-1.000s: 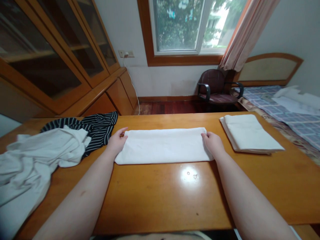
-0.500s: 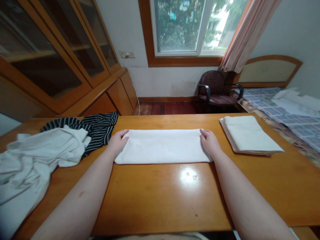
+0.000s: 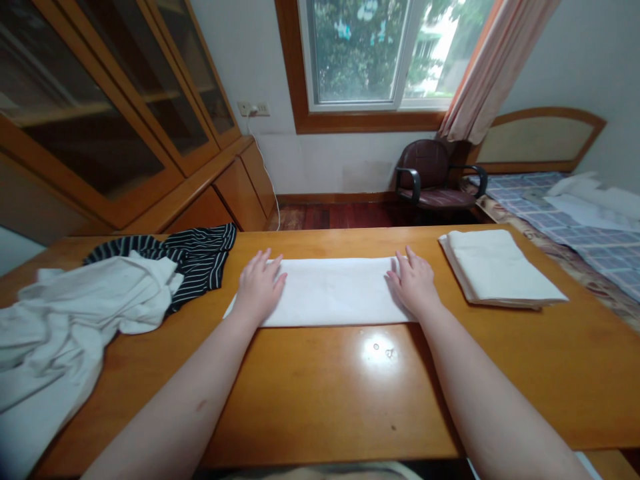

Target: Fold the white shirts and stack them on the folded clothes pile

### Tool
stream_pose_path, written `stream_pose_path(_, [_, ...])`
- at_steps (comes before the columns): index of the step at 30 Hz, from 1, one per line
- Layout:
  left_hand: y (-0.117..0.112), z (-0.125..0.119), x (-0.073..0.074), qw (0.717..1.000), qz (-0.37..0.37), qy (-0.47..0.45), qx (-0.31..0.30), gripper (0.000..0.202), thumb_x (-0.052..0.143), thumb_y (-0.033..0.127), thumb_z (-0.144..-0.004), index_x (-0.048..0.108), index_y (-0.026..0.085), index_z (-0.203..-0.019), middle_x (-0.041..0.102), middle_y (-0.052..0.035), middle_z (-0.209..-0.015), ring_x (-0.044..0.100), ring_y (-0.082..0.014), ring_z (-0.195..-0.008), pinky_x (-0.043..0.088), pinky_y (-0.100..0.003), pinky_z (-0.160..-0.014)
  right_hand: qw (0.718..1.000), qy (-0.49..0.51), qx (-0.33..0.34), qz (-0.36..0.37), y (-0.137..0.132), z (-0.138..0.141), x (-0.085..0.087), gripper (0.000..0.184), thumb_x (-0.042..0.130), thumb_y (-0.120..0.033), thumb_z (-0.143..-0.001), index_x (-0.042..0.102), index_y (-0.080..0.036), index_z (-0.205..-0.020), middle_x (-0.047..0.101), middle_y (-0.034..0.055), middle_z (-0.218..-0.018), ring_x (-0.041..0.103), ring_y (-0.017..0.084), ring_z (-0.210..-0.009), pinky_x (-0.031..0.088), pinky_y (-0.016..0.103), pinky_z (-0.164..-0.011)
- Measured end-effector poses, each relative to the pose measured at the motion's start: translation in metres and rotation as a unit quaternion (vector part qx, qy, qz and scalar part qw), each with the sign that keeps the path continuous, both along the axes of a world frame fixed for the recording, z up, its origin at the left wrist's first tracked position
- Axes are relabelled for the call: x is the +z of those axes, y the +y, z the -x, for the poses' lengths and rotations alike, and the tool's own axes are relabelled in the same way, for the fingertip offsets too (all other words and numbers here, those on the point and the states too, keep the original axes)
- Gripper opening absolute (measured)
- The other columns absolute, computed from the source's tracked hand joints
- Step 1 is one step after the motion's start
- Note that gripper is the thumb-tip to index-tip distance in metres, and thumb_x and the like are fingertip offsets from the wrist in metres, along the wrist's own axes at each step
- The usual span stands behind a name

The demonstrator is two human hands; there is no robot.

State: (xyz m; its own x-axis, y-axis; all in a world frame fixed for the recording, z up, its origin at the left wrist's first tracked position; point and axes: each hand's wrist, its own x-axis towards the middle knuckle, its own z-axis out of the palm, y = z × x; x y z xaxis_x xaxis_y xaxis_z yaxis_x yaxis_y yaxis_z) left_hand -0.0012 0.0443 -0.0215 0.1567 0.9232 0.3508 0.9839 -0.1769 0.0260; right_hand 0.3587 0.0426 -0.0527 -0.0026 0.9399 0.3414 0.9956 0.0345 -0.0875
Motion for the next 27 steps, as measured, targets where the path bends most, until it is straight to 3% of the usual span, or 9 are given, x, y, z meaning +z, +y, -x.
stream_pose_path(4, [0.001, -0.025, -0.015, 0.994, 0.054, 0.039, -0.083, 0.062, 0.044, 0.049, -0.087, 0.036, 0.021, -0.141, 0.027, -0.0114, -0.151, 0.018, -0.0301, -0.139, 0.012, -0.046, -0.113, 0.995, -0.031, 0.091, 0.004, -0.005, 0.025, -0.001, 0.064, 0.039, -0.049, -0.089, 0.035, -0.01, -0.14, 0.024, 0.0196, -0.15, 0.025, 0.032, -0.137, 0.017, 0.051, -0.109])
stream_pose_path(8, [0.005, -0.025, -0.032, 0.988, 0.113, 0.043, -0.092, 0.071, 0.043, 0.057, -0.085, 0.026, 0.025, -0.145, 0.022, -0.0102, -0.153, 0.014, -0.0303, -0.14, 0.009, -0.05, -0.112, 0.988, -0.031, 0.143, 0.05, -0.005, 0.041, -0.009, 0.073, 0.037, -0.054, -0.089, 0.025, -0.009, -0.145, 0.019, 0.0202, -0.151, 0.014, 0.028, -0.14, 0.015, 0.05, -0.111])
stream_pose_path(14, [0.011, -0.016, -0.042, 0.985, 0.163, 0.011, -0.053, 0.074, 0.032, 0.064, -0.086, 0.022, 0.023, -0.147, 0.022, -0.0094, -0.153, 0.018, -0.0264, -0.14, 0.015, -0.046, -0.112, 0.983, -0.033, 0.102, 0.151, -0.001, 0.038, -0.018, 0.076, 0.03, -0.059, -0.089, 0.023, -0.01, -0.146, 0.025, 0.0161, -0.15, 0.017, 0.027, -0.14, 0.018, 0.048, -0.111])
stream_pose_path(20, [0.02, -0.005, -0.043, 0.985, 0.174, 0.002, 0.0, 0.071, 0.024, 0.061, -0.089, 0.024, 0.02, -0.147, 0.02, -0.0077, -0.153, 0.015, -0.0257, -0.141, 0.014, -0.048, -0.113, 0.983, -0.032, 0.071, 0.168, -0.001, 0.037, -0.018, 0.078, 0.027, -0.061, -0.088, 0.02, -0.009, -0.147, 0.023, 0.0141, -0.151, 0.014, 0.024, -0.141, 0.014, 0.047, -0.112])
stream_pose_path(27, [0.025, 0.003, -0.042, 0.983, 0.184, -0.012, 0.017, 0.071, 0.025, 0.06, -0.089, 0.023, 0.018, -0.147, 0.018, -0.0094, -0.153, 0.012, -0.0269, -0.141, 0.014, -0.051, -0.112, 0.985, -0.021, 0.041, 0.169, -0.001, 0.036, -0.015, 0.078, 0.026, -0.062, -0.088, 0.02, -0.01, -0.147, 0.021, 0.0134, -0.152, 0.014, 0.025, -0.141, 0.014, 0.05, -0.112])
